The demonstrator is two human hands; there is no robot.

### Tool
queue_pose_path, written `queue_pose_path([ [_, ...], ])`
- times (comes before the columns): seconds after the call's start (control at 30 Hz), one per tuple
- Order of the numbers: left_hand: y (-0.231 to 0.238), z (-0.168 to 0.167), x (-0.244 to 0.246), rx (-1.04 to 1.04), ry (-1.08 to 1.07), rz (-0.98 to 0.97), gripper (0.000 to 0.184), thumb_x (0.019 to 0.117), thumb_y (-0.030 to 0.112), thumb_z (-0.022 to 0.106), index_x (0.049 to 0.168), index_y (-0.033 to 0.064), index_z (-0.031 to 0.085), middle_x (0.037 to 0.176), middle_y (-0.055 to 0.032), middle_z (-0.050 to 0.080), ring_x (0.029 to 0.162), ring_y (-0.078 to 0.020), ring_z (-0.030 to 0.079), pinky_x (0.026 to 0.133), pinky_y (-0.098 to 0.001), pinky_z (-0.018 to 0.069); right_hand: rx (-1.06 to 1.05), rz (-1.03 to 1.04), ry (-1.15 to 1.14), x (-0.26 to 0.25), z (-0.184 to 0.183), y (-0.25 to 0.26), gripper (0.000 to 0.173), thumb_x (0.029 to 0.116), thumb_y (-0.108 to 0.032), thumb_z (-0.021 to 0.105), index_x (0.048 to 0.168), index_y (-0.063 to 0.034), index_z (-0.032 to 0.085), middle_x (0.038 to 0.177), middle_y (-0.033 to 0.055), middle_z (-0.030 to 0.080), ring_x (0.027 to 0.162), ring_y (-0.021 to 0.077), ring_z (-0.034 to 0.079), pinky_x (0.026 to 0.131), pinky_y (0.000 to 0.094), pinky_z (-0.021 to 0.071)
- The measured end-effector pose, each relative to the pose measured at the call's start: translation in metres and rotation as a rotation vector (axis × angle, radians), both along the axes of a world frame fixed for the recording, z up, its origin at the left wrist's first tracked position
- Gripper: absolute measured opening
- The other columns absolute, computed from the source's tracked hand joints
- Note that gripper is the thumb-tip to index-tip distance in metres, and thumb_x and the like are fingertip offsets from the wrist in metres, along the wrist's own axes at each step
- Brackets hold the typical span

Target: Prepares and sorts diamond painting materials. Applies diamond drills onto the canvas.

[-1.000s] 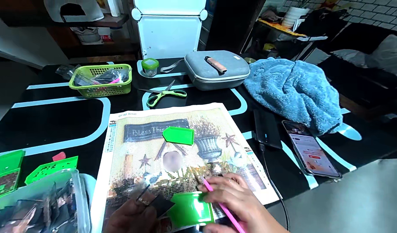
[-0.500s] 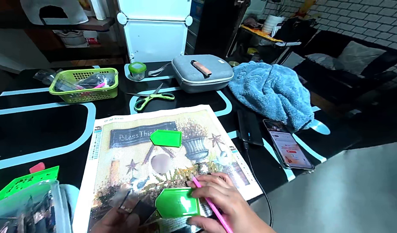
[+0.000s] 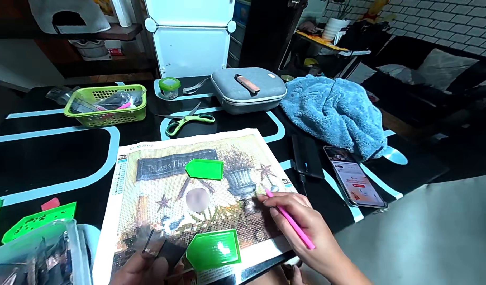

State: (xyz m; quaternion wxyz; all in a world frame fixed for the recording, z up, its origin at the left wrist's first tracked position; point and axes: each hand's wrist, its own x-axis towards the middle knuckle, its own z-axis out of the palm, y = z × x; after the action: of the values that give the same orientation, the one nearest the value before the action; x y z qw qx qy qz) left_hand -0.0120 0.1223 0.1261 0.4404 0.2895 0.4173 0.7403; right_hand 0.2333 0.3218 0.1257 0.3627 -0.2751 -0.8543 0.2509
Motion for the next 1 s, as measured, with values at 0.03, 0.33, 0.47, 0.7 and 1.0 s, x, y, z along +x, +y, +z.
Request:
queue_pose_path([
  [0.03,0.0,0.0,0.0,-0.001,-0.006,0.007,0.018,0.0998,0.022,0.065,0.113,0.0239,0.077,0.102,0.0061,0.077,0.092,-0.0041,0.072,0.088,-0.0249,0.0591,0.015,0.02,-0.005,0.0,-0.001,-0.001,0.026,0.1045,-0.02,0.047,0.113,-0.0183,0.071,0.117,-0.0064,0.075,0.119,0.0061,0.063,0.111,0.0391,0.0412],
  [0.33,-0.001,0.006,0.0,-0.03,-0.085,0.046,0.016,0.0994,0.022,0.065,0.11,0.0224,0.077,0.098,0.0033,0.077,0.089,-0.0068,0.073,0.087,-0.0281,0.0606,0.235,0.035,-0.151,-0.007,-0.01,-0.008,0.026,0.1027,-0.023,0.044,0.104,-0.0209,0.07,0.11,-0.0066,0.077,0.119,0.0094,0.064,0.111,0.0444,0.0345],
  [0.47,0.0,0.013,0.005,-0.041,-0.133,0.105,0.016,0.1002,0.012,0.062,0.106,0.0175,0.076,0.098,-0.0008,0.078,0.088,-0.0111,0.075,0.084,-0.0303,0.0624,-0.01,0.11,0.032,-0.012,0.003,-0.003,0.037,0.1102,-0.042,0.04,0.116,-0.0212,0.071,0.118,-0.0051,0.074,0.123,0.0079,0.062,0.116,0.0462,0.0362],
  [0.7,0.007,0.013,0.01,-0.042,-0.145,0.199,0.016,0.0987,0.001,0.057,0.107,0.0034,0.07,0.097,-0.0061,0.076,0.087,-0.0146,0.075,0.085,-0.0318,0.0625,-0.054,0.343,0.113,-0.078,0.051,-0.02,0.039,0.112,-0.037,0.039,0.119,-0.0135,0.07,0.106,0.0009,0.066,0.091,0.0022,0.062,0.079,0.0196,0.0534],
  [1.0,0.01,0.006,0.009,0.031,-0.164,0.217,0.013,0.0971,0.002,0.061,0.106,-0.001,0.07,0.098,-0.0094,0.075,0.085,-0.0164,0.075,0.083,-0.0332,0.0629,-0.199,0.435,-0.042,-0.102,0.066,-0.018,0.027,0.0996,-0.043,0.064,0.1,-0.0182,0.073,0.084,-0.0103,0.066,0.068,-0.004,0.056,0.058,0.0155,0.0469],
])
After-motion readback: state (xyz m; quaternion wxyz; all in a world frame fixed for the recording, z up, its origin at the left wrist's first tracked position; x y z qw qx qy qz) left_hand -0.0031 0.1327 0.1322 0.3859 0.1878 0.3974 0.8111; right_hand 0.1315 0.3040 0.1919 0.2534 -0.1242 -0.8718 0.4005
